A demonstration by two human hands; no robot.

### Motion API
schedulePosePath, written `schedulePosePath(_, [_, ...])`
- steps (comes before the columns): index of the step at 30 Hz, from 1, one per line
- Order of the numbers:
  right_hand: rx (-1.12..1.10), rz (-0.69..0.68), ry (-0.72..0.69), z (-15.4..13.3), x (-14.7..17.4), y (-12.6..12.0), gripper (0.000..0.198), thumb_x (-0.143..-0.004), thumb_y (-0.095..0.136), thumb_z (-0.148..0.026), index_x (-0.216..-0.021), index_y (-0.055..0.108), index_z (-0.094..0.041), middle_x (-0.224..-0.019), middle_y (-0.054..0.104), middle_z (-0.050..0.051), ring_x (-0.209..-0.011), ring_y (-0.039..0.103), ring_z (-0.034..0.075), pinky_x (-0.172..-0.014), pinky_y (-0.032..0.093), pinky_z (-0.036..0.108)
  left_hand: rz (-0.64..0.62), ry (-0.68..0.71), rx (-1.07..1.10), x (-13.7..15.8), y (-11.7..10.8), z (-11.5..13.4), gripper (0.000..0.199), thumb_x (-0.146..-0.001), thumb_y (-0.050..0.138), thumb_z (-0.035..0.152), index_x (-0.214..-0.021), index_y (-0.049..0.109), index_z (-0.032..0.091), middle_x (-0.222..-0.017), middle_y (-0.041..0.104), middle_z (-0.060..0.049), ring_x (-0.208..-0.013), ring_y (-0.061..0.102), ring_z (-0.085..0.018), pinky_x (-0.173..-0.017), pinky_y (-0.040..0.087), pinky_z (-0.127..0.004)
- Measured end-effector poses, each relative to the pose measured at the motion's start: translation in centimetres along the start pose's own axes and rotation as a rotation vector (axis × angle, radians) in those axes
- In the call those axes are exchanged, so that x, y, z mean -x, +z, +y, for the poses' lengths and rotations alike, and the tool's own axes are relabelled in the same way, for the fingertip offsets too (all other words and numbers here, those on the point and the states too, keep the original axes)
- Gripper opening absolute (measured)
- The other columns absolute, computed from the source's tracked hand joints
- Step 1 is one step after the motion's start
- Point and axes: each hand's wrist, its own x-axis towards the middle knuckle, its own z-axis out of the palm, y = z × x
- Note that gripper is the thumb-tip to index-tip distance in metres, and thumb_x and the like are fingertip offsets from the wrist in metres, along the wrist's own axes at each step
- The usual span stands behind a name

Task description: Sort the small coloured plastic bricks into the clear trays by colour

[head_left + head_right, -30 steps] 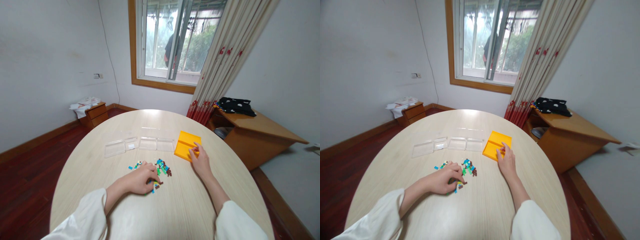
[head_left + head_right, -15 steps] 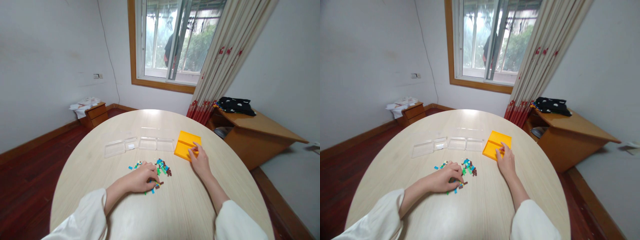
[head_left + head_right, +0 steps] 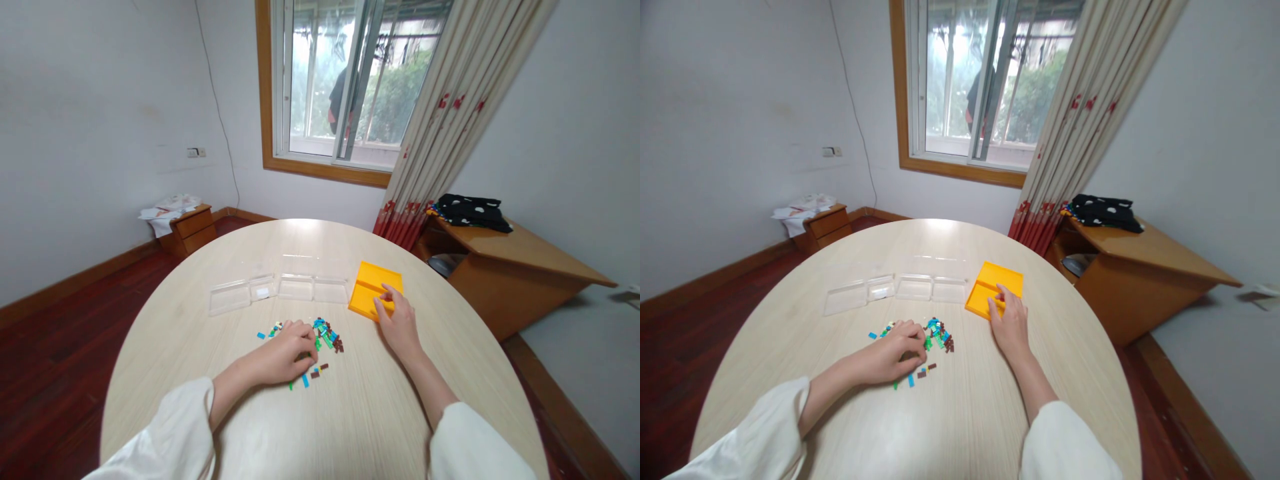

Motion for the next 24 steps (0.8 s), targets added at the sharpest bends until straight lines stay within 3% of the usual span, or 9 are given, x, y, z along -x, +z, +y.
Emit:
schedulePosePath(4, [-0.026,-0.023,-0.097,-1.8,0.5,-0.1,0.03,-0.087,0.041,-0.036,-0.103,0.057,-0.016,-0.088,0.064,0.01,-0.085,0.057,0.024,-0.079,0.042,0.04,0.156,-0.053,0.208,-0.3,0.0,-0.1,0.01,-0.082,0.048,0.016,-0.077,0.057,0.017,-0.089,0.056,-0.004,-0.089,0.049,-0.017,-0.083,0.037,-0.032])
schedulePosePath(7, [-0.078,-0.078,-0.181,-4.0,1.3,-0.1,0.022,-0.089,0.042,-0.031,-0.094,0.06,-0.018,-0.088,0.065,0.009,-0.084,0.058,0.023,-0.076,0.041,0.037,0.27,-0.127,0.453,-0.6,0.2,-0.6,0.009,-0.084,0.045,0.021,-0.079,0.051,0.017,-0.077,0.054,-0.002,-0.074,0.048,-0.014,-0.071,0.039,-0.027])
schedulePosePath(12, [-0.21,-0.21,-0.361,-8.4,2.9,-0.4,0.015,-0.089,0.047,-0.027,-0.089,0.059,-0.018,-0.083,0.065,0.007,-0.08,0.056,0.02,-0.073,0.039,0.034,0.402,-0.188,0.752,-1.1,0.6,-1.5,0.025,-0.082,0.05,0.041,-0.077,0.045,0.017,-0.065,0.044,0.003,-0.061,0.042,-0.01,-0.06,0.035,-0.023])
schedulePosePath(17, [-0.285,-0.259,-0.494,-11.1,4.0,-0.7,0.011,-0.085,0.056,-0.029,-0.085,0.058,-0.019,-0.078,0.064,0.005,-0.077,0.055,0.018,-0.071,0.038,0.033,0.393,-0.201,0.876,-1.3,0.5,-1.3,0.035,-0.072,0.062,0.047,-0.073,0.05,0.015,-0.066,0.048,0.002,-0.062,0.045,-0.01,-0.061,0.035,-0.023])
schedulePosePath(24, [-0.274,-0.243,-0.485,-11.3,4.2,-0.6,0.007,-0.087,0.053,-0.021,-0.083,0.058,-0.018,-0.077,0.064,0.003,-0.075,0.055,0.017,-0.071,0.037,0.032,0.311,-0.226,0.915,-1.3,0.7,-1.0,0.037,-0.068,0.065,0.048,-0.071,0.052,0.014,-0.064,0.051,0.001,-0.059,0.046,-0.009,-0.059,0.036,-0.022])
